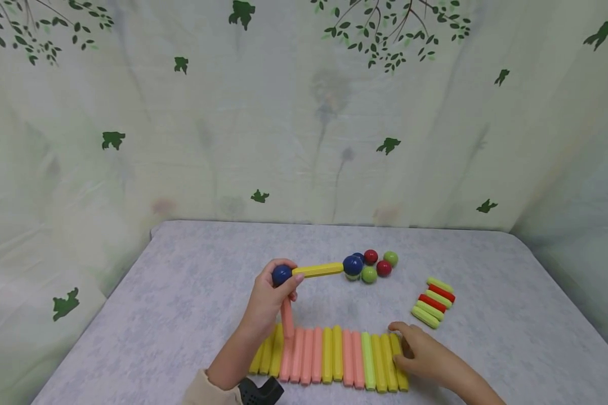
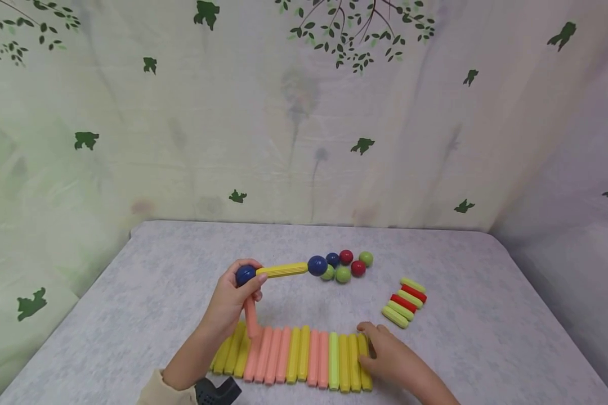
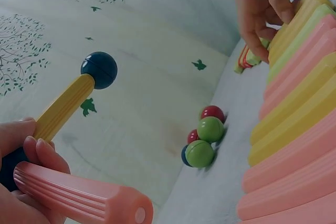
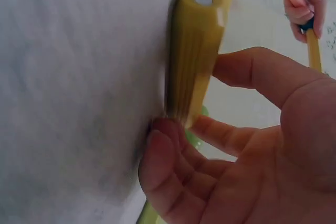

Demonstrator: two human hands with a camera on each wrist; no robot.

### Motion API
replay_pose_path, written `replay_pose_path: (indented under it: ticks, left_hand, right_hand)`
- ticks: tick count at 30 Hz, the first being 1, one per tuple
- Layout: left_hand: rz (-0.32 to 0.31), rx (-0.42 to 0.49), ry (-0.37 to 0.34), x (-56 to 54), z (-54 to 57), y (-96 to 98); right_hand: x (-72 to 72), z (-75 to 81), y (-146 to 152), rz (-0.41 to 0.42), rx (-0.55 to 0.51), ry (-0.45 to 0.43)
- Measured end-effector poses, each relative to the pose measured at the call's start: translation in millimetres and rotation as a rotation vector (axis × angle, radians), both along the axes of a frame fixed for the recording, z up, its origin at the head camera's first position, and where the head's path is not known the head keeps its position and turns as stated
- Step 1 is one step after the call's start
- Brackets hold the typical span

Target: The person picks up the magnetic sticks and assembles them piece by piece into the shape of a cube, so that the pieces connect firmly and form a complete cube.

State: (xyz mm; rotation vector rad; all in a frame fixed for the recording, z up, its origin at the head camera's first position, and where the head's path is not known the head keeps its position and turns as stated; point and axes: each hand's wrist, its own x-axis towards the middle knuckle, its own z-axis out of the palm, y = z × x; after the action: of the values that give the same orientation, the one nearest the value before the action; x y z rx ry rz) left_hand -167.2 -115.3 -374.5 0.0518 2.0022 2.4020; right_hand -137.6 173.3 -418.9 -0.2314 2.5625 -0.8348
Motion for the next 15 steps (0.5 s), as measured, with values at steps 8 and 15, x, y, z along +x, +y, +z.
replay_pose_path:
  ticks: [8, 15]
  left_hand:
    - [-0.005, 0.006, 0.005, 0.0, -0.4, 1.0]
    - [-0.037, 0.033, 0.026, 0.6, -3.1, 1.6]
  right_hand:
    - [-4.0, 7.2, -6.7, -0.084, 0.038, 0.068]
    - [-16.1, 35.2, -19.7, -0.163, -0.243, 0.247]
